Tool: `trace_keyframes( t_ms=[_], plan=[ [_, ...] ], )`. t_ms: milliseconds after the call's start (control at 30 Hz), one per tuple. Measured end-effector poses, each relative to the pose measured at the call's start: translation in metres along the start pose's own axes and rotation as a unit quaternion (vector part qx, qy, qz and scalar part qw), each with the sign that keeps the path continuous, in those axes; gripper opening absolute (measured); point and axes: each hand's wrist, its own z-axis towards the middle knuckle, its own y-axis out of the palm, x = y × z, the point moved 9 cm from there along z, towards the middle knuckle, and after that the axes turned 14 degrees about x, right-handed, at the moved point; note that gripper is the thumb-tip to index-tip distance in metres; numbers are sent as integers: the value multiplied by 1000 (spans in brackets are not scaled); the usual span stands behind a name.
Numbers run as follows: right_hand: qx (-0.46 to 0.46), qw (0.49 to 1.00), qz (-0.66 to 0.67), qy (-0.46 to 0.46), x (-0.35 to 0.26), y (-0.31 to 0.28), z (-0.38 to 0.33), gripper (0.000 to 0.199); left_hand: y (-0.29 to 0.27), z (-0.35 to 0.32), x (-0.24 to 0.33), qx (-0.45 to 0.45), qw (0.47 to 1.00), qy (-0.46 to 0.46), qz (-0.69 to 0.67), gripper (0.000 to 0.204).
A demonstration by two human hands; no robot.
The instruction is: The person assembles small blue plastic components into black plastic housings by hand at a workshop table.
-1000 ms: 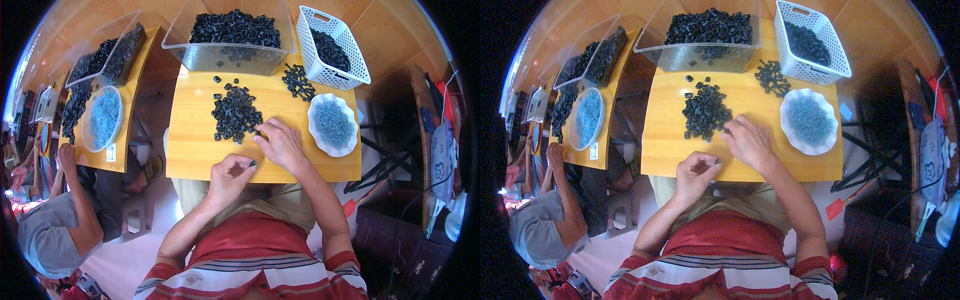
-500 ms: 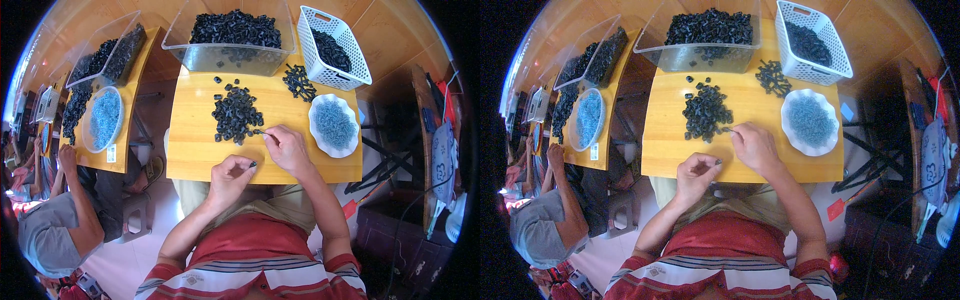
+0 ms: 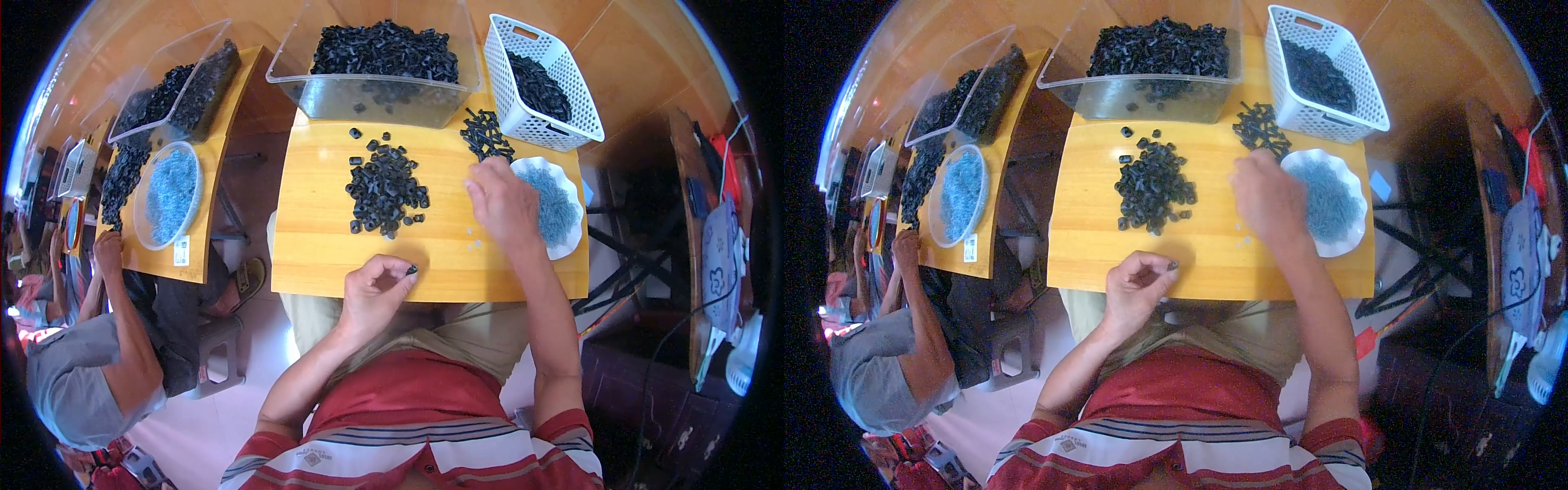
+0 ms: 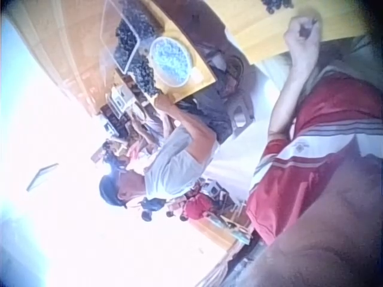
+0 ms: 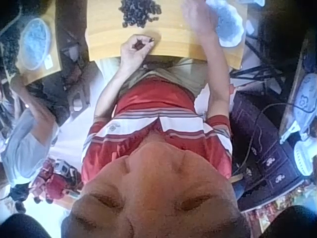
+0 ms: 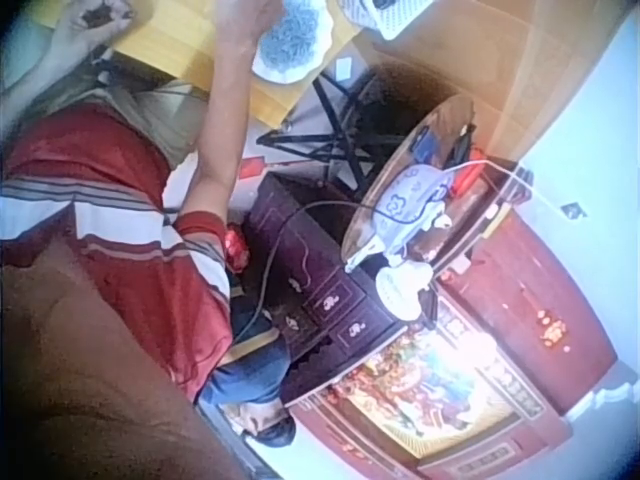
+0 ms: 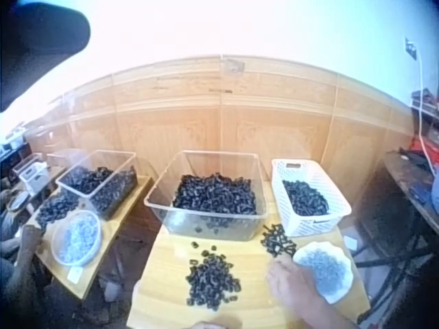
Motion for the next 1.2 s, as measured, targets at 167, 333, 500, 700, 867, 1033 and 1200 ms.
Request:
trace_keyframes(
  t_ms=[167, 333, 500, 700, 867, 1033, 1200],
  plan=[
    [-115, 966, 223, -62, -43, 27, -37, 20, 0, 0, -1, 5, 1000, 0, -7, 11],
    [-143, 972, 184, -39, -43, 45, -50, 20, 1, 0, -1, 1, 1000, -10, -8, 11],
    [-151, 975, 156, -43, -46, 47, -54, 17, 1, 0, -3, 1, 1000, 1, -7, 11],
    [-162, 979, 69, -101, -54, 41, -61, 13, 2, 0, 3, 3, 1000, 9, -7, 11],
    [-147, 977, 114, -104, -57, 32, -64, 15, 2, 0, 2, 7, 1000, 19, -15, 11],
    [-142, 979, 111, -98, -54, 33, -66, 16, 3, -1, 6, -6, 1000, 14, 22, 14],
    [-96, 981, 149, -77, -49, 26, -68, 14, 1, 0, 4, 5, 1000, 0, 25, 13]
  ],
)
